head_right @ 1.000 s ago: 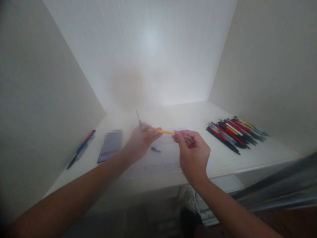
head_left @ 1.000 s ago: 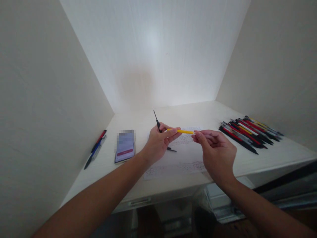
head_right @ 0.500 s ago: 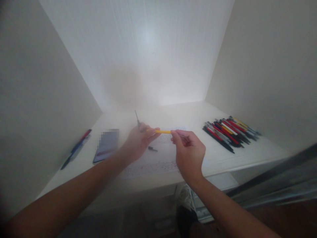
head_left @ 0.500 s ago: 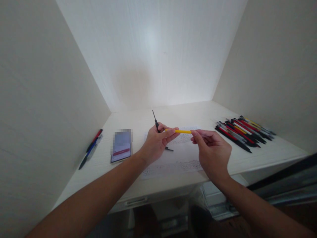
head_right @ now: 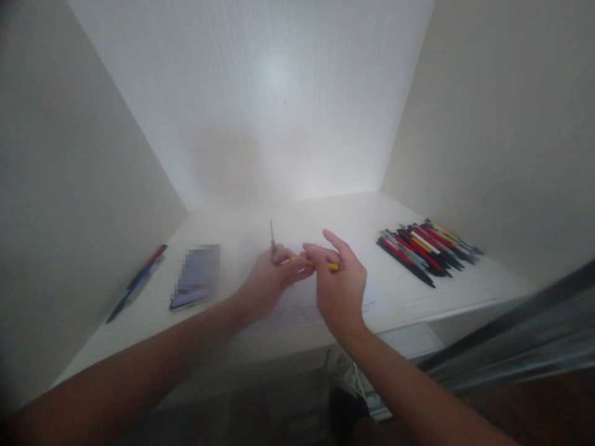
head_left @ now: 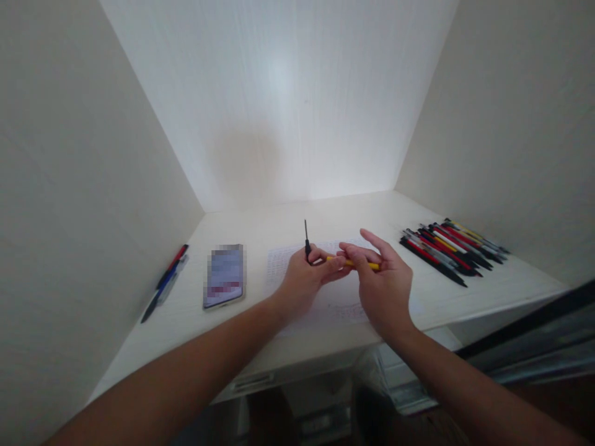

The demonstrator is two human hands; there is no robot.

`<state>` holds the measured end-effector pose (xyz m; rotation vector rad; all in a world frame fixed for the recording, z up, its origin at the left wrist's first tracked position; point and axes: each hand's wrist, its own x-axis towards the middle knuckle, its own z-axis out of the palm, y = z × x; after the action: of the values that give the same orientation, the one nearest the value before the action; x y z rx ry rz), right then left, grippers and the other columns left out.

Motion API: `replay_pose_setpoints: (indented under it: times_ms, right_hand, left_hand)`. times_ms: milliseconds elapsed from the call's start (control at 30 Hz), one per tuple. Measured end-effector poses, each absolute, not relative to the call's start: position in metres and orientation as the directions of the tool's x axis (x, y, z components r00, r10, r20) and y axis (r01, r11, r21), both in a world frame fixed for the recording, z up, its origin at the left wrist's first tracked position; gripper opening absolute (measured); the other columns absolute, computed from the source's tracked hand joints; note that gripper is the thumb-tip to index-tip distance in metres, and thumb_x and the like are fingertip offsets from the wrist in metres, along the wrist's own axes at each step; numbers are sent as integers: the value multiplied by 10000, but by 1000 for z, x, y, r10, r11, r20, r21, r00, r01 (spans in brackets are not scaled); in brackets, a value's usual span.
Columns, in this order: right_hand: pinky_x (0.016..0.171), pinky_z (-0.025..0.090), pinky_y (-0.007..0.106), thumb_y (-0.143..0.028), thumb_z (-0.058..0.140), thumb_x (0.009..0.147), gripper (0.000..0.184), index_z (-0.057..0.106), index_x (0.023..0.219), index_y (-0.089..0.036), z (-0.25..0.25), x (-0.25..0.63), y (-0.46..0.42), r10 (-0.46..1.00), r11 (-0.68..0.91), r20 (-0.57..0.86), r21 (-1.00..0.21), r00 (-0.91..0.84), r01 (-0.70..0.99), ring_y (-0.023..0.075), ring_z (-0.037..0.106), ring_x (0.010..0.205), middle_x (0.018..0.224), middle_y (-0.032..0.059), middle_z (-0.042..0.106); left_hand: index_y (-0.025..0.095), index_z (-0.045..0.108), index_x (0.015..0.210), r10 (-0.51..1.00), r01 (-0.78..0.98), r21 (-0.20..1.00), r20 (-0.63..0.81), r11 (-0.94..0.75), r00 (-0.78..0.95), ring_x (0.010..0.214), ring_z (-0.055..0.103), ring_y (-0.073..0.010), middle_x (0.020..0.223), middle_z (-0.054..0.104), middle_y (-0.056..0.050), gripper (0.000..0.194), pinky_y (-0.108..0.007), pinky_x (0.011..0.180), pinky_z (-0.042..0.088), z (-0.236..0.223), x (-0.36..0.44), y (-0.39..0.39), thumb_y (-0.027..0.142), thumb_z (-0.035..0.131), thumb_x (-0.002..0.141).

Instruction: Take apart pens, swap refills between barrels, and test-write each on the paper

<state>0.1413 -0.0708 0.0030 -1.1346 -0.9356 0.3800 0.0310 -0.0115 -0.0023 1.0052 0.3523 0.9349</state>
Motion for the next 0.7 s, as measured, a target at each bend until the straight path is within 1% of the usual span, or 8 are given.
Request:
replay_pose_setpoints:
  times_ms: [67, 100, 200, 400, 500, 567, 633, 700]
  right_hand:
    - [830, 598, 421, -305, 694, 817, 498, 554, 1275, -170, 4, 141, -69, 727, 442, 404, -894, 555, 72, 230, 729, 887, 1007, 110, 748]
    - [842, 596, 428, -305, 700, 811, 490, 554, 1257, -166, 4, 141, -68, 750, 446, 385, -895, 537, 18, 235, 727, 903, 1042, 122, 739]
    - [910, 571, 443, -305, 707, 807, 389, 601, 1152, -160, 4, 143, -63, 821, 418, 314, -900, 477, -126, 240, 714, 959, 1078, 132, 727]
    - [1022, 504, 450, -259, 710, 790, 252, 675, 1025, -178, 10, 148, -59, 917, 329, 217, -886, 336, -325, 254, 656, 1101, 1142, 119, 708]
    - [1003, 519, 443, -246, 698, 792, 194, 702, 972, -175, 12, 148, -61, 939, 293, 202, -895, 279, -336, 249, 664, 1079, 1110, 115, 717]
    - [927, 561, 433, -276, 684, 812, 217, 701, 1004, -177, 13, 150, -61, 929, 308, 215, -900, 300, -309, 229, 693, 986, 1064, 106, 728]
    - [807, 588, 400, -320, 669, 833, 280, 687, 1077, -183, 15, 156, -59, 902, 337, 257, -922, 346, -193, 195, 700, 846, 1017, 96, 737]
    - [686, 569, 350, -366, 672, 835, 310, 695, 1085, -185, 17, 165, -56, 882, 337, 323, -941, 343, 19, 162, 663, 713, 929, 82, 743]
  left_hand:
    - [192, 383, 672, 813, -523, 827, 151, 208, 562, 890, 674, -179, 740, 601, 18, 407, -383, 943, 506, -4, 31, -10, 205, 789, 701]
    - [191, 391, 676, 815, -527, 823, 148, 213, 561, 903, 672, -180, 741, 601, 18, 395, -382, 949, 501, -5, 30, -8, 212, 784, 710]
    - [187, 423, 684, 799, -479, 846, 114, 233, 591, 951, 664, -210, 759, 612, -5, 364, -401, 932, 506, -7, 27, -2, 234, 783, 714]
    - [187, 464, 684, 814, -320, 941, 101, 107, 572, 822, 674, -226, 721, 620, -28, 362, -403, 778, 551, -9, 22, 7, 327, 798, 707]
    - [192, 468, 690, 811, -239, 971, 116, 30, 574, 809, 680, -227, 767, 662, -62, 345, -385, 749, 547, -6, 20, 7, 365, 762, 742]
    - [199, 440, 672, 806, -160, 985, 147, -66, 573, 768, 676, -206, 767, 670, -60, 362, -350, 707, 531, -2, 19, 7, 388, 734, 766]
    - [204, 416, 647, 798, -38, 967, 229, -251, 558, 708, 651, -173, 721, 655, -42, 387, -306, 640, 486, 3, 17, 8, 434, 681, 808]
    - [204, 440, 642, 785, 131, 878, 333, -459, 522, 629, 596, -143, 650, 620, -23, 397, -289, 583, 417, 7, 13, 13, 495, 556, 887]
